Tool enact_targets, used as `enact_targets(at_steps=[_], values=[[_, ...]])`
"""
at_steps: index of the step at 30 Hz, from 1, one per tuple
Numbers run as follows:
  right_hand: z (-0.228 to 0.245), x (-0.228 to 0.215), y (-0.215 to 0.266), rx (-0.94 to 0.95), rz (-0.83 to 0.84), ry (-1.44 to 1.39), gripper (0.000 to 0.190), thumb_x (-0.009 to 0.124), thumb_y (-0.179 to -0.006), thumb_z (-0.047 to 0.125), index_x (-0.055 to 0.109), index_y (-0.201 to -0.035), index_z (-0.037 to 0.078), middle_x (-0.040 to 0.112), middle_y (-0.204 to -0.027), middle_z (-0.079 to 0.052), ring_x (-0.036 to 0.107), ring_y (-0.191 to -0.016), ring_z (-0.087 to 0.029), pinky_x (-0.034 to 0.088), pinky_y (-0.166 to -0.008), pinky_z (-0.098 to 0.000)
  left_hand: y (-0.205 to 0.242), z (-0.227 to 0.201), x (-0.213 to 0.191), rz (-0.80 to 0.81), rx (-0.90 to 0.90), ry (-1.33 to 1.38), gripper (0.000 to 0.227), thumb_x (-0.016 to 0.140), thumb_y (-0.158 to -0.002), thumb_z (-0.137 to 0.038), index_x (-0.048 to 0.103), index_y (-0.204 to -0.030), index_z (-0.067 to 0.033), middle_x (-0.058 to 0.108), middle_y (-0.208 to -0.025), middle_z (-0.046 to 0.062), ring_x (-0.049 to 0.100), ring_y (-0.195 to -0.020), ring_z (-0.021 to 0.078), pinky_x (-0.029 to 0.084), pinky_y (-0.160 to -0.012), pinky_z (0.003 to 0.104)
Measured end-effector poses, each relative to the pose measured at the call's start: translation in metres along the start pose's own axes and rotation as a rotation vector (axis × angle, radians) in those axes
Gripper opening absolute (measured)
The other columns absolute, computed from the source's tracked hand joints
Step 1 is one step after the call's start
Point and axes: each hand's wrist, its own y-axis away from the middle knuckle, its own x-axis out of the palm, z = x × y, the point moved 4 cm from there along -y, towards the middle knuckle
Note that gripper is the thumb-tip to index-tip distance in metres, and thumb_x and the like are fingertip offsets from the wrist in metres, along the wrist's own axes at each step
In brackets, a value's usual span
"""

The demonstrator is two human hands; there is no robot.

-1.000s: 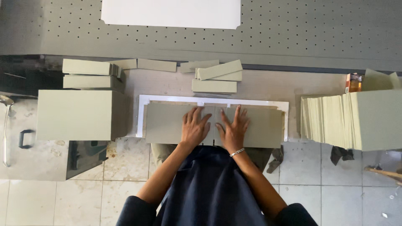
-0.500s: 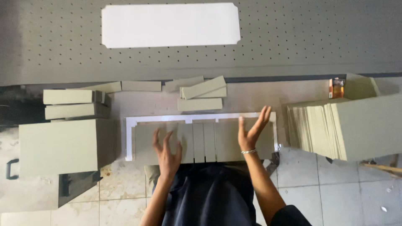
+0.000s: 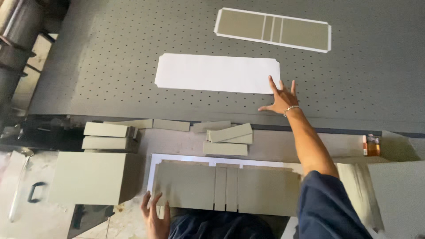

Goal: The person assembles books by placing beige book blocks onto a white template on a perforated workbench, then covers them with a red cover sheet and smooths it down. This process is repeated multiple times with different book blocks and red covers.

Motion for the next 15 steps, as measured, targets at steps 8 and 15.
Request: enact_targets(at_steps=[8, 15], values=[[0.109, -0.077, 0.070, -0.665, -1.056, 0.049, 0.074, 0.079, -0.091, -0.012, 0.046, -0.153, 0.013, 0.065, -0.096, -0.005, 0.064, -0.094, -0.025, 0.048, -0.108, -0.0597, -0.136, -0.111, 0.044, 0.064, 0.309, 0.212, 0.032, 0.070, -0.090, -0.009, 0.065, -0.122, -0.0129, 0.069, -0.121, 0.007, 0.061, -0.119, 0.0279, 0.043, -0.107, 0.043], [0.177, -0.222, 0.179, -1.025, -1.347, 0.077, 0.059, 0.088, -0.096, -0.008, 0.056, -0.141, 0.015, 0.074, -0.102, 0.000, 0.070, -0.097, -0.023, 0.035, -0.113, -0.0502, -0.330, -0.152, 0.153, 0.183, 0.446, 0.137, 0.085, 0.101, -0.073, -0.045, 0.058, -0.146, -0.0348, 0.014, -0.169, 0.006, 0.003, -0.156, 0.0515, 0.007, -0.109, 0.088]])
